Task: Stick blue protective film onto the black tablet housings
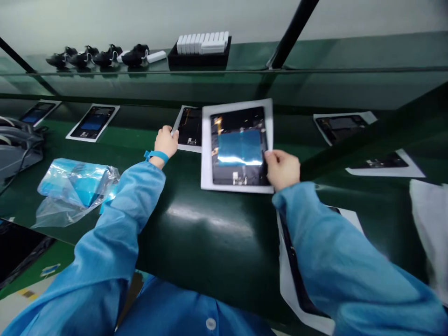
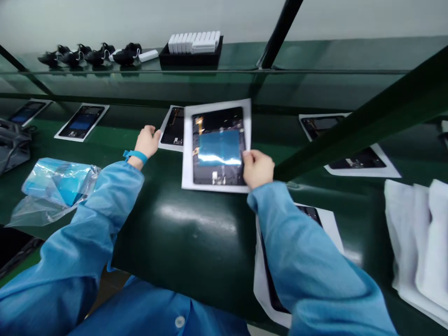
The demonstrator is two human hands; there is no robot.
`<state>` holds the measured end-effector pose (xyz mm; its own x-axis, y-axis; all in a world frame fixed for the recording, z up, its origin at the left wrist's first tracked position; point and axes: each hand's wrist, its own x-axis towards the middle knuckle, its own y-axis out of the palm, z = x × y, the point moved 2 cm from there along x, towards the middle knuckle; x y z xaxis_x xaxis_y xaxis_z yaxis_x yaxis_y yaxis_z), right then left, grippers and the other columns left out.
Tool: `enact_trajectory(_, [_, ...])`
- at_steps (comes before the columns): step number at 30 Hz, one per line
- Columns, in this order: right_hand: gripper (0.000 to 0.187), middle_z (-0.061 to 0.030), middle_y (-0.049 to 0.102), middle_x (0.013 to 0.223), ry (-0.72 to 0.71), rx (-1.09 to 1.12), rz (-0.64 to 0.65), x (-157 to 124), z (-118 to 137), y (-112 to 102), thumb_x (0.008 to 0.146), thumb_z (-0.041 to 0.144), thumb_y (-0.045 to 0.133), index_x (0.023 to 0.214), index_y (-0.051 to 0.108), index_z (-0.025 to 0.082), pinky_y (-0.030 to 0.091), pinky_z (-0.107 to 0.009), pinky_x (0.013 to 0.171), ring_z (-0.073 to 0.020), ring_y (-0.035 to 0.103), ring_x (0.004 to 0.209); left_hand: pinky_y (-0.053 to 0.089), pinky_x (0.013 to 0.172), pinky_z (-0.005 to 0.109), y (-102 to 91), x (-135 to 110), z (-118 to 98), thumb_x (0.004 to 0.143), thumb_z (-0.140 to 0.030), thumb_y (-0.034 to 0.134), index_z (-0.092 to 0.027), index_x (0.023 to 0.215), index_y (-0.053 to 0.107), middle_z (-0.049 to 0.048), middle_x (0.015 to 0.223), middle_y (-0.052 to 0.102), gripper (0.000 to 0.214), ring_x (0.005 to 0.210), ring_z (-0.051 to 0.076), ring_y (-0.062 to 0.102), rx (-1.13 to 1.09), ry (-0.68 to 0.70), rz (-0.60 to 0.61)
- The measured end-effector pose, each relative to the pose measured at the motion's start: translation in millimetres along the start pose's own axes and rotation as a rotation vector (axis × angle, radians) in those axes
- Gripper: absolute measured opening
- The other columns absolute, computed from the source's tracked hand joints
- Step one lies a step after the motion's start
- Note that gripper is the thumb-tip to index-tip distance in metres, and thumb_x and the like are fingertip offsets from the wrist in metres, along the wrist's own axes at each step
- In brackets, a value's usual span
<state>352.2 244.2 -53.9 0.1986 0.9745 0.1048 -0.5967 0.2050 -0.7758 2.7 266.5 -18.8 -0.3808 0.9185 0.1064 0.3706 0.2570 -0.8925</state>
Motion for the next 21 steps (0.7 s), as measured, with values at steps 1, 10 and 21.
enact_trajectory(1, [0.029, -0.0105, 0.07, 0.085, 0.049, -0.028, -0.016, 25.9, -3.6, 0.2, 0.092, 0.035, 0.051, 0.092, 0.073, 0.015, 0.047, -0.035, 0.082, -0.0246, 0.064, 0.086, 0.044, 0.109, 0.047, 11.2, 10.0, 3.3, 0.101, -0.032, 0.051, -0.01, 0.13, 0.054, 0.0222, 0.135, 0.058, 0.036, 0.127, 0.033, 0.056, 0.033, -0.073, -0.007])
enact_trajectory(10, [0.029, -0.0224, 0.066, 0.105, 0.259, -0.1, 0.013, 98.5, -20.1, 18.7, 0.089, 0.024, 0.057, 0.103, 0.074, 0.006, 0.047, -0.042, 0.088, -0.0288, 0.064, 0.101, 0.042, 0.114, 0.055, 63.6, 58.9, 24.9, 0.099, -0.034, 0.061, -0.015, 0.128, 0.06, 0.0113, 0.136, 0.059, 0.035, 0.129, 0.027, 0.055, 0.121, -0.264, -0.037])
enact_trajectory(21, [0.018, -0.0086, 0.072, 0.092, -0.016, 0.454, 0.327, -9.9, 62.2, 86.3, 0.081, 0.026, 0.066, 0.095, 0.07, 0.016, 0.053, -0.038, 0.091, -0.0211, 0.066, 0.088, 0.059, 0.091, 0.041, 31.7, 67.8, 29.6, 0.098, -0.038, 0.064, -0.014, 0.121, 0.062, 0.009, 0.119, 0.066, 0.034, 0.104, 0.02, 0.066, -0.23, -0.268, 0.039])
